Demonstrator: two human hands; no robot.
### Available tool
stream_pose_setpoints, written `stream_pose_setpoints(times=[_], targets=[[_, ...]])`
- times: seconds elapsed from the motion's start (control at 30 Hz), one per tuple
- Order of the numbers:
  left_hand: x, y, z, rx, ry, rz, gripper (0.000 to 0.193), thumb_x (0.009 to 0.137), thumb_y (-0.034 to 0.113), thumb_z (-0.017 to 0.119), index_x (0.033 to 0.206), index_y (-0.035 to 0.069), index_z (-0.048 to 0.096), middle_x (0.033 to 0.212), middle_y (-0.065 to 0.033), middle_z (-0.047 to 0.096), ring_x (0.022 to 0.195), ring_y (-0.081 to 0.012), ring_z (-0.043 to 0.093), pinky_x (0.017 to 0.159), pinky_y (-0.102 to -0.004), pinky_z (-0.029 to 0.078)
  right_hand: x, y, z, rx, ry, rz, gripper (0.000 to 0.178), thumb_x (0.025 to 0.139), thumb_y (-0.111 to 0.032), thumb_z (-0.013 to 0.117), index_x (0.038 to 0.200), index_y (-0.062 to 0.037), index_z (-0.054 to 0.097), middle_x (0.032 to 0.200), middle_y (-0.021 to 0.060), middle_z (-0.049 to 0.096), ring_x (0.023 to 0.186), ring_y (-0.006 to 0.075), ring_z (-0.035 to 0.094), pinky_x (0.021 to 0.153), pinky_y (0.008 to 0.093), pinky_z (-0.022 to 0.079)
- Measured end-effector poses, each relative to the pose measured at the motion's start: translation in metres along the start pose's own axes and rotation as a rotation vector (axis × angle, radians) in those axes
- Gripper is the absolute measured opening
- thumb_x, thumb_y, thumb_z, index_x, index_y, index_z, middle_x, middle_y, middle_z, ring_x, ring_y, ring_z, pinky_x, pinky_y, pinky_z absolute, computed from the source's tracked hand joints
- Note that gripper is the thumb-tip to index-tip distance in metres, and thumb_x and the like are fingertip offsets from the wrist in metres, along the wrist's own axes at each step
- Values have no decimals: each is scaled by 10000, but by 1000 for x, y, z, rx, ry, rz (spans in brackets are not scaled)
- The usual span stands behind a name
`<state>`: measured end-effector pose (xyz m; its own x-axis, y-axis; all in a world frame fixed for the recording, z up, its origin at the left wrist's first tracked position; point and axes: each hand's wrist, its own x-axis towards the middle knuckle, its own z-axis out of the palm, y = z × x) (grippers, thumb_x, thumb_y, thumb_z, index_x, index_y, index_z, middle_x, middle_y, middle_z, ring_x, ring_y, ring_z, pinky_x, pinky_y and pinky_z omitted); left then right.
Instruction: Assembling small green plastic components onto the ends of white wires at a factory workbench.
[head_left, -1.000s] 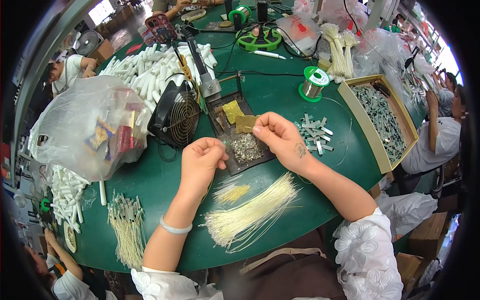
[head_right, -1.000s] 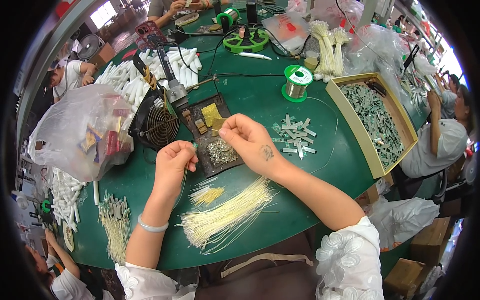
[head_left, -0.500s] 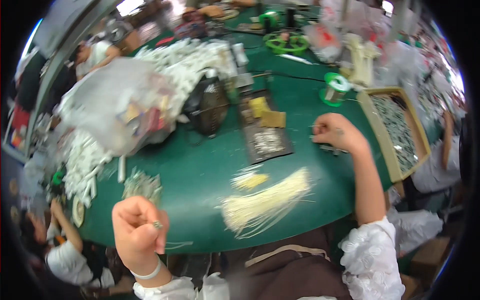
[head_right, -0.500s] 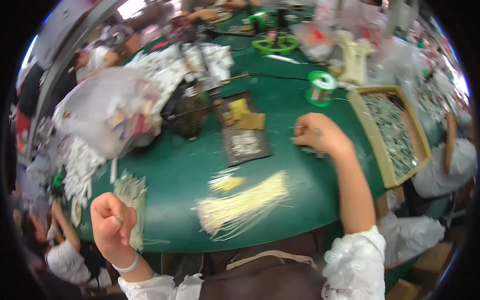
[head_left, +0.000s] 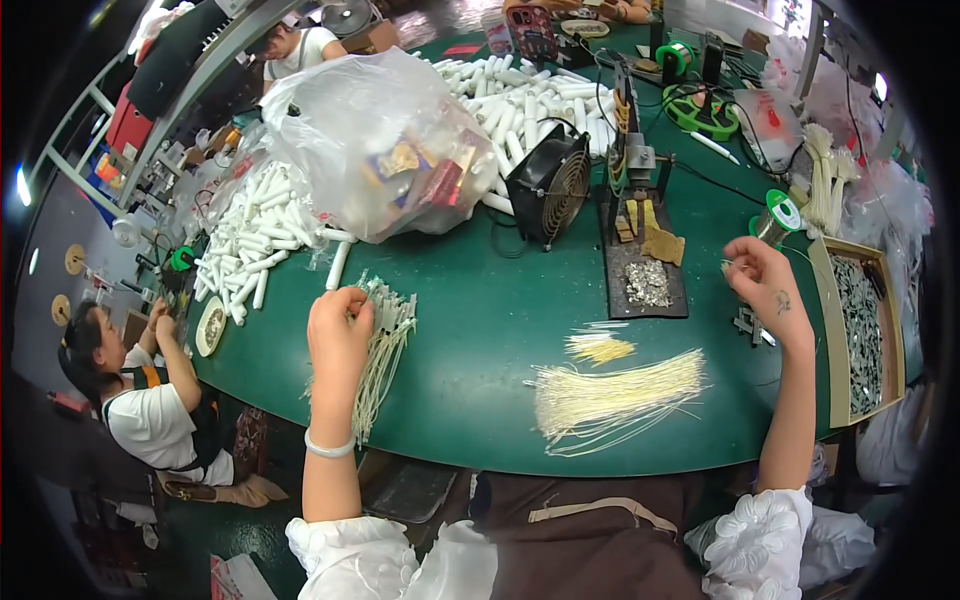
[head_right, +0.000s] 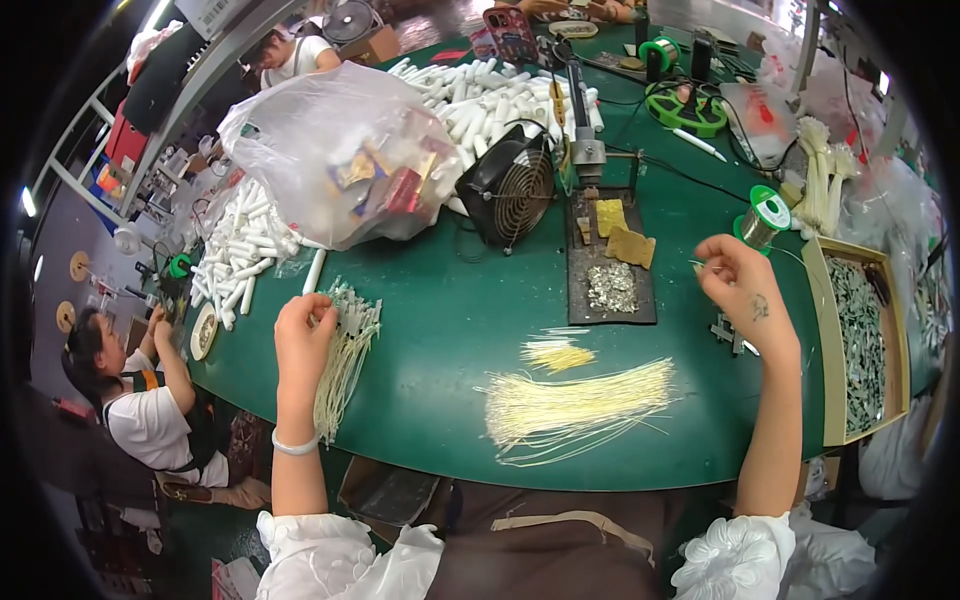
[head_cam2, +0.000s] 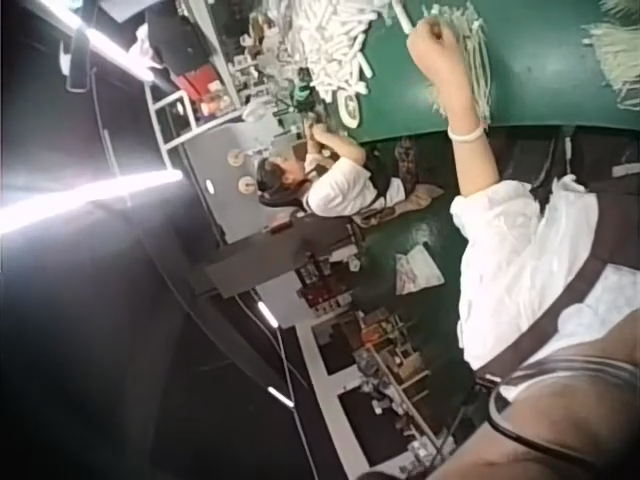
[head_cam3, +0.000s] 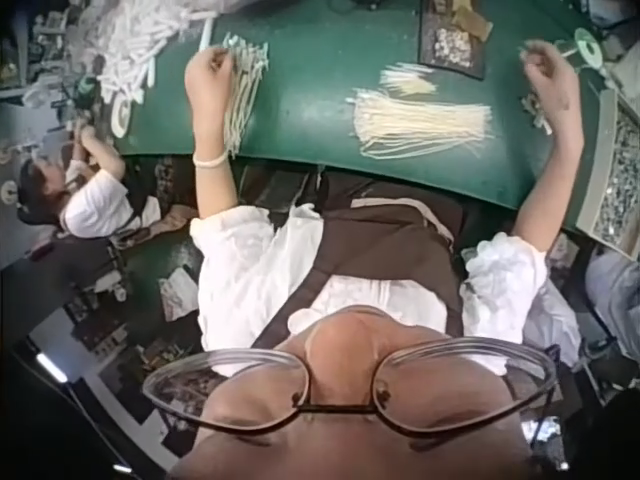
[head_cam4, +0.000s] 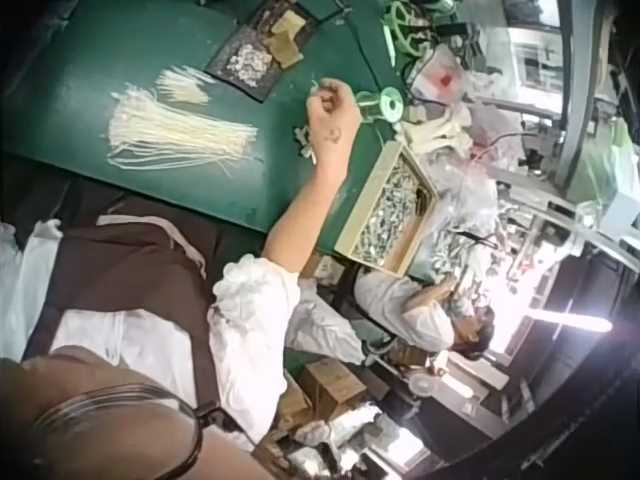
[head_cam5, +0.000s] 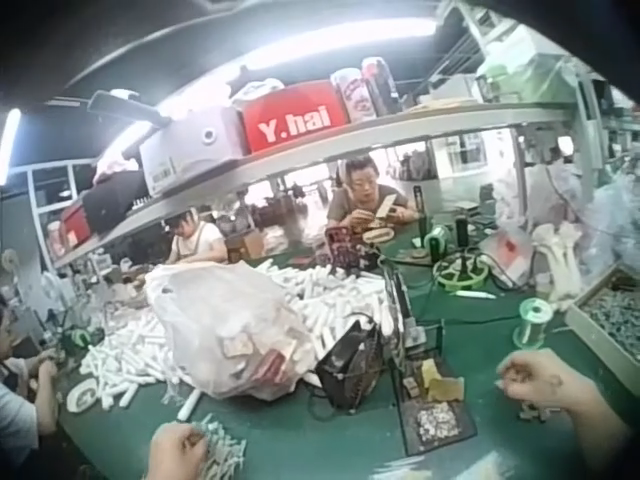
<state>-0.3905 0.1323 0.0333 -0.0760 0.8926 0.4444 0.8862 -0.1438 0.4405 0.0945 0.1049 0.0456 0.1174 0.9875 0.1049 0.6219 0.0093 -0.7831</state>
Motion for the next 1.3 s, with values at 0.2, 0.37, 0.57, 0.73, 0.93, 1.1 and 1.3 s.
stream_pose_setpoints(times=[0.2, 0.37, 0.57, 0.73, 0.93, 1.1, 1.3], targets=[[1, 30, 8, 270, 104, 293, 192, 692, 13, 709, 859, 16, 614, 772, -111, 583, 778, -297, 545, 695, -392, 442, -3, -15, 14, 256, -112, -9, 128, 814, -32, 614, 921, 38, 623, 796, 16, 587, 679, 79, 561, 594, 226, 482], [-12, 131, 46, -332, -313, 507, 111, 712, 22, 684, 805, 23, 623, 768, -105, 600, 746, -294, 552, 681, -386, 455, -7, -26, 33, 156, -160, -272, 84, 810, -37, 648, 864, 27, 640, 825, 18, 597, 716, 74, 552, 642, 206, 457], [-27, 179, 98, -438, -715, 681, 58, 699, 16, 655, 721, 36, 605, 699, -67, 602, 687, -244, 552, 641, -339, 455, -15, -23, 43, 258, -226, -107, 106, 825, -78, 659, 865, 15, 627, 807, 4, 618, 714, 49, 532, 630, 206, 442], [-31, 184, 114, -370, -705, 703, 59, 694, 29, 658, 703, 35, 599, 682, -69, 594, 670, -243, 549, 625, -350, 454, -15, -20, 46, 247, -228, -110, 100, 820, -67, 652, 877, 14, 641, 804, 11, 634, 704, 47, 539, 632, 212, 449], [-36, 184, 117, -332, -678, 673, 66, 692, 39, 661, 696, 34, 595, 660, -74, 579, 659, -249, 548, 612, -363, 452, -14, -19, 49, 254, -248, -67, 149, 800, -57, 657, 930, 15, 664, 806, 33, 661, 698, 61, 566, 640, 223, 473], [-41, 182, 119, -291, -614, 700, 73, 698, 37, 659, 696, 35, 586, 658, -78, 567, 668, -259, 542, 620, -373, 448, -12, -22, 50, 282, -279, -3, 139, 798, -63, 661, 909, 19, 672, 762, 48, 655, 670, 70, 573, 621, 235, 480], [-40, 184, 112, -289, -572, 716, 89, 713, 26, 652, 722, 35, 564, 688, -85, 546, 686, -273, 523, 628, -377, 440, -13, -20, 53, 253, -282, 3, 149, 806, -82, 666, 919, 15, 673, 768, 42, 655, 683, 77, 564, 634, 241, 472]])
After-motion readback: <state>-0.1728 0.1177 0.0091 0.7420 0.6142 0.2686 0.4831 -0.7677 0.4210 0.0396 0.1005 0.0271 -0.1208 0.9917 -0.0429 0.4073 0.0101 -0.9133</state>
